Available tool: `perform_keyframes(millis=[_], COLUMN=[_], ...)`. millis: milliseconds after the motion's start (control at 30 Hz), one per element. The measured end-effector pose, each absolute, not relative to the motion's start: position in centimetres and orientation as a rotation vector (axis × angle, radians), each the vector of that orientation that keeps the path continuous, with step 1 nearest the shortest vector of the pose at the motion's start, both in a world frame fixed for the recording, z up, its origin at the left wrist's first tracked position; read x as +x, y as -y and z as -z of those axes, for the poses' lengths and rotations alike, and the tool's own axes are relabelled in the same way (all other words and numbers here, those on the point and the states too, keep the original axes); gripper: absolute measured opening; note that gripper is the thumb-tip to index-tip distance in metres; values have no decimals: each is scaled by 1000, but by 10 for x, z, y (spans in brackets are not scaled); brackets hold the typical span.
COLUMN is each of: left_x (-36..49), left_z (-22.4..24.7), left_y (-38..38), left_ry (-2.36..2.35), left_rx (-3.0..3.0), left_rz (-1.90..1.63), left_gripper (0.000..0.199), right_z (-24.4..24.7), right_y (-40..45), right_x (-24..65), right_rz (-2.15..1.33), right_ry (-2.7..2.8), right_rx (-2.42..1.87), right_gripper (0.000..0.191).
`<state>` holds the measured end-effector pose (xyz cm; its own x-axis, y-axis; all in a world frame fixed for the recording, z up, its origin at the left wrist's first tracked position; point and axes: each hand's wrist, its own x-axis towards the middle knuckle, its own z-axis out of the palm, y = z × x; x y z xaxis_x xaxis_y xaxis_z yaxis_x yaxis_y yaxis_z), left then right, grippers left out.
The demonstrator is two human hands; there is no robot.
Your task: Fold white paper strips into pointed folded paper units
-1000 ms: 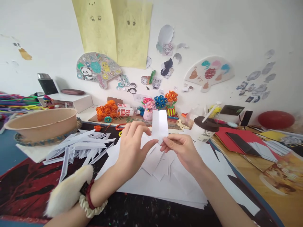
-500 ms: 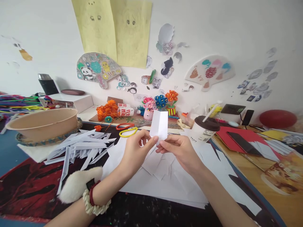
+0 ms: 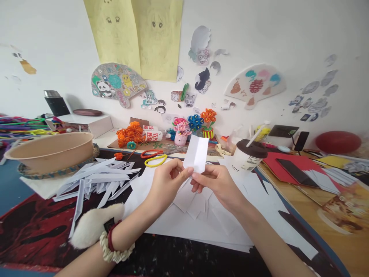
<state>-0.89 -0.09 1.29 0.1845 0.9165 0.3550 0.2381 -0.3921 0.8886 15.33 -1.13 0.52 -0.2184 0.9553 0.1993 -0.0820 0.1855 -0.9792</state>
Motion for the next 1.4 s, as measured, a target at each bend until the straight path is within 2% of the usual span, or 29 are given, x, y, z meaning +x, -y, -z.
perform_keyframes(millis=[533,1033,1400], left_x=[-13,-14,-12], left_z=[-19,-21,-20], left_y=[5,5,8], left_ry=[-1054,-1083,-1133], left_rx=[1792,1840,1869], left_rz=[-1222,-1213,-1229], left_gripper=[23,23,26], right_z=[-9,-5,-6], right_y=[10,10,10], right_x=[156,156,156], right_rz=[-1162,-1192,-1148], right_ry=[1396,1348,1388], right_rx=[-923,-918,-911], right_gripper=[14,26,20])
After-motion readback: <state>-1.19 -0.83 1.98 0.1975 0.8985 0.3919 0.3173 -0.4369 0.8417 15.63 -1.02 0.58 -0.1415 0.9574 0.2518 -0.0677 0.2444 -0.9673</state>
